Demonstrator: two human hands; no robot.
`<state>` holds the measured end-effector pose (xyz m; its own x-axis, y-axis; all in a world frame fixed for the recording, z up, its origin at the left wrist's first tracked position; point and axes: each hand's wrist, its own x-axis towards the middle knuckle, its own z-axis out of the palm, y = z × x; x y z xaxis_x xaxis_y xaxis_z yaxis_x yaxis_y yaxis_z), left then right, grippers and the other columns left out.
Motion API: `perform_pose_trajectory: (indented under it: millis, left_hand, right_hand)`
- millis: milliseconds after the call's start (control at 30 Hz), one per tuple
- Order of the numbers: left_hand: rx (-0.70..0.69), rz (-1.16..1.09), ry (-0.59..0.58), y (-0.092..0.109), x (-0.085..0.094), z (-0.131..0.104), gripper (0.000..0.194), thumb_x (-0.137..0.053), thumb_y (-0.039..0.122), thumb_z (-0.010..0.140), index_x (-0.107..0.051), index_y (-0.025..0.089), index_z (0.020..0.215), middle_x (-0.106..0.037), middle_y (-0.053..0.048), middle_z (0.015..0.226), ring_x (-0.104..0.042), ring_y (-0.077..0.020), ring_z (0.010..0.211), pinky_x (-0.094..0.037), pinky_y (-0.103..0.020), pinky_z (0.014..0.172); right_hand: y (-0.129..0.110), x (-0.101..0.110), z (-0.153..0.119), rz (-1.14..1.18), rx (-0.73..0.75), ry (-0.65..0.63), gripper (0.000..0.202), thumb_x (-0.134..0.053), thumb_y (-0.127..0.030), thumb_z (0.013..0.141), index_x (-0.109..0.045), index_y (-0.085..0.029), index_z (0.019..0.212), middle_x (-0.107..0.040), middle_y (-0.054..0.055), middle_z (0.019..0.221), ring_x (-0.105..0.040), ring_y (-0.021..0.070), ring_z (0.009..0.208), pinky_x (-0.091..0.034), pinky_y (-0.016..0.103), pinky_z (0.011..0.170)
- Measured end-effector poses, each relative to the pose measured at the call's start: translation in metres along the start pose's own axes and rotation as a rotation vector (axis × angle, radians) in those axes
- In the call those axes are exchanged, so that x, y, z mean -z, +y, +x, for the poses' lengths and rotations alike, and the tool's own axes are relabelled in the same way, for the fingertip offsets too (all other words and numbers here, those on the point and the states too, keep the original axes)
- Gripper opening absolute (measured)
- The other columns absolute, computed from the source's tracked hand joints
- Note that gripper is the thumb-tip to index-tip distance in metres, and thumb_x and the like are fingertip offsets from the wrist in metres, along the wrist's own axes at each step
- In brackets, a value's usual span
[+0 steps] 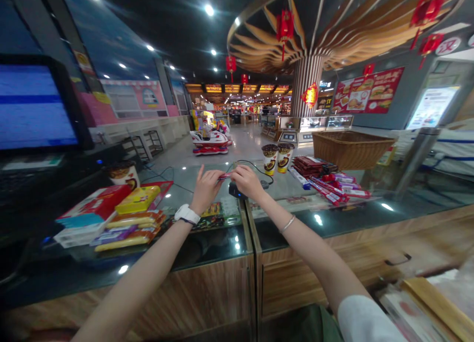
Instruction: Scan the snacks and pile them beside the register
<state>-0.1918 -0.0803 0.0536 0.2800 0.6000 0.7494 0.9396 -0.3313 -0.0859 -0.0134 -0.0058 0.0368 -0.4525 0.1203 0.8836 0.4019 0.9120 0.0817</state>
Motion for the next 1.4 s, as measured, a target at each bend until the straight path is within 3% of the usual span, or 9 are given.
perform_pose_trajectory:
  millis: [67,133,200,400,533,633,967,1133,1400]
  left_hand:
    - [0.028,0.015,-0.007,-0.005,0.001,-0.003,0.022,-0.049,0.018,0.095,-0.063,0.024,0.11,-0.072,-0.002,0.108,-0.064,-0.0204,0.106,-0.021,-0.053,0.123]
    - [0.05,0.029,-0.016,-0.007,0.001,-0.005,0.021,-0.05,0.018,0.095,-0.064,0.024,0.109,-0.072,-0.002,0.107,-0.064,-0.0208,0.104,-0.022,-0.053,0.122]
    - [0.059,0.033,-0.026,-0.007,0.001,-0.006,0.021,-0.049,0.019,0.095,-0.064,0.024,0.109,-0.072,-0.002,0.106,-0.064,-0.0207,0.103,-0.022,-0.053,0.122]
    - [0.067,-0.008,-0.041,-0.001,0.001,-0.008,0.023,-0.049,0.021,0.097,-0.063,0.024,0.115,-0.072,-0.001,0.112,-0.063,-0.019,0.107,-0.021,-0.049,0.124]
    - [0.055,-0.022,-0.055,0.002,0.001,-0.008,0.029,-0.049,0.024,0.098,-0.059,0.025,0.125,-0.071,-0.001,0.116,-0.062,-0.0188,0.109,-0.021,-0.048,0.123]
    - [0.031,-0.019,-0.063,0.003,0.0,-0.008,0.031,-0.047,0.027,0.099,-0.058,0.027,0.129,-0.07,-0.001,0.113,-0.062,-0.0185,0.107,-0.021,-0.048,0.123]
    - [0.001,-0.047,-0.038,0.001,-0.005,-0.008,0.023,-0.058,0.026,0.094,-0.063,0.023,0.117,-0.068,-0.003,0.114,-0.062,-0.0196,0.107,-0.027,-0.045,0.12]
    - [-0.064,-0.052,-0.028,0.002,-0.007,-0.009,0.027,-0.057,0.023,0.094,-0.062,0.023,0.12,-0.069,-0.004,0.113,-0.062,-0.0203,0.107,-0.033,-0.043,0.116]
    - [-0.047,0.027,0.012,-0.003,-0.008,-0.012,0.026,-0.054,0.024,0.096,-0.064,0.023,0.12,-0.071,-0.003,0.107,-0.063,-0.02,0.099,-0.036,-0.042,0.113]
  right_hand:
    - [-0.003,-0.004,-0.001,0.055,-0.061,0.034,0.018,-0.049,-0.02,0.095,-0.064,-0.022,0.104,-0.067,0.01,0.11,-0.061,0.0222,0.109,-0.049,0.043,0.098]
    - [-0.003,-0.004,-0.005,0.105,-0.12,0.073,0.028,-0.056,-0.029,0.093,-0.059,-0.021,0.12,-0.06,0.014,0.129,-0.055,0.025,0.123,-0.047,0.045,0.102]
    - [0.0,0.001,-0.012,0.133,-0.155,0.065,0.034,-0.056,-0.032,0.093,-0.056,-0.022,0.126,-0.056,0.014,0.134,-0.052,0.0253,0.128,-0.045,0.046,0.105]
    - [0.016,0.008,-0.026,0.094,-0.151,-0.056,0.026,-0.059,-0.03,0.091,-0.064,-0.023,0.116,-0.067,0.01,0.117,-0.061,0.0249,0.114,-0.044,0.048,0.105]
    - [0.021,0.007,-0.026,0.098,-0.149,-0.05,0.024,-0.056,-0.026,0.093,-0.067,-0.022,0.113,-0.069,0.009,0.11,-0.062,0.024,0.106,-0.048,0.044,0.098]
    - [0.022,0.007,-0.027,0.113,-0.153,-0.029,0.027,-0.052,-0.027,0.095,-0.066,-0.022,0.118,-0.067,0.01,0.11,-0.061,0.0244,0.105,-0.05,0.043,0.094]
    - [0.016,0.004,-0.025,0.115,-0.143,-0.082,0.03,-0.041,-0.027,0.1,-0.061,-0.022,0.123,-0.063,0.013,0.113,-0.057,0.0253,0.105,-0.049,0.044,0.094]
    - [0.014,0.0,-0.027,0.154,-0.154,-0.09,0.029,-0.042,-0.027,0.1,-0.061,-0.022,0.122,-0.063,0.013,0.112,-0.058,0.0258,0.106,-0.049,0.044,0.095]
    - [0.013,0.006,-0.025,0.1,-0.131,-0.067,0.029,-0.054,-0.028,0.096,-0.064,-0.025,0.123,-0.064,0.01,0.118,-0.058,0.0253,0.112,-0.048,0.044,0.098]
